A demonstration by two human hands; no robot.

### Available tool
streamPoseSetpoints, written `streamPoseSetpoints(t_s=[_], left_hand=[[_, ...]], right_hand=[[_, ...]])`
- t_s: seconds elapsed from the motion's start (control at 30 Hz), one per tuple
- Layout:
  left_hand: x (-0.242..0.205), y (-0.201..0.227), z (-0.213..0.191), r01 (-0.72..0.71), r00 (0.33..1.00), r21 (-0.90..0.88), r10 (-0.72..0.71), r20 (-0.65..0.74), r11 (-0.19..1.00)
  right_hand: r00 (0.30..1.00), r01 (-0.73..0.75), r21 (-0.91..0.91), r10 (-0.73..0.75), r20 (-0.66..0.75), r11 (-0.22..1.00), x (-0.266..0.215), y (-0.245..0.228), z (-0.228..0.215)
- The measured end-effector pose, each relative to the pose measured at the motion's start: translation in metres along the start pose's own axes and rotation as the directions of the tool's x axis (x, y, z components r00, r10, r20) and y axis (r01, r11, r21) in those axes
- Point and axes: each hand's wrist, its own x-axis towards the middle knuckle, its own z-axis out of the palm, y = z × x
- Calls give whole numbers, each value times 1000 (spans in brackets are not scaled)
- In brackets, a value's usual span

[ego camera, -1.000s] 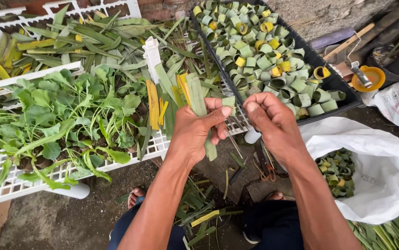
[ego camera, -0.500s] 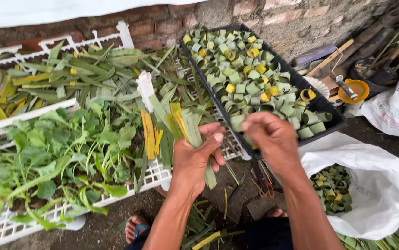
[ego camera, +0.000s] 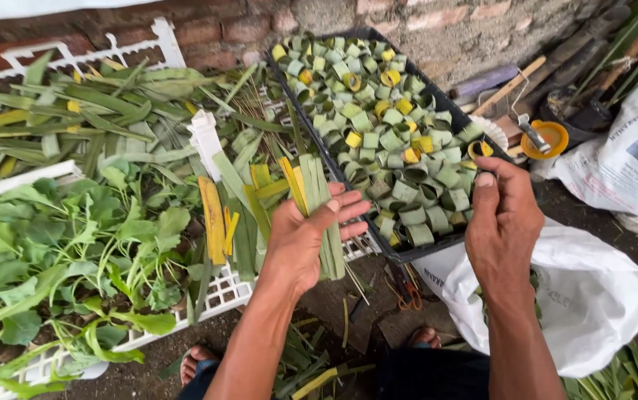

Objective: The person constructs small containers by folding and stapling long green leaves into rings and then attaching yellow leaf strips.

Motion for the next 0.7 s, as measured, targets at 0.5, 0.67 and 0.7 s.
streamPoseSetpoints(t_s=[0.5,0.67,0.7], left_hand=[[-46,-8,4,-82,996,4,82,-23,997],[-57,-9,12,-72,997,34,71,30,997],[-57,-8,15,-62,997,69,59,42,996]], right_hand=[[970,-37,535,-98,223,844,-25,-58,31],[880,-423,678,94,466,601,-34,-59,36],[862,-474,691,127,491,546,-33,-51,40]])
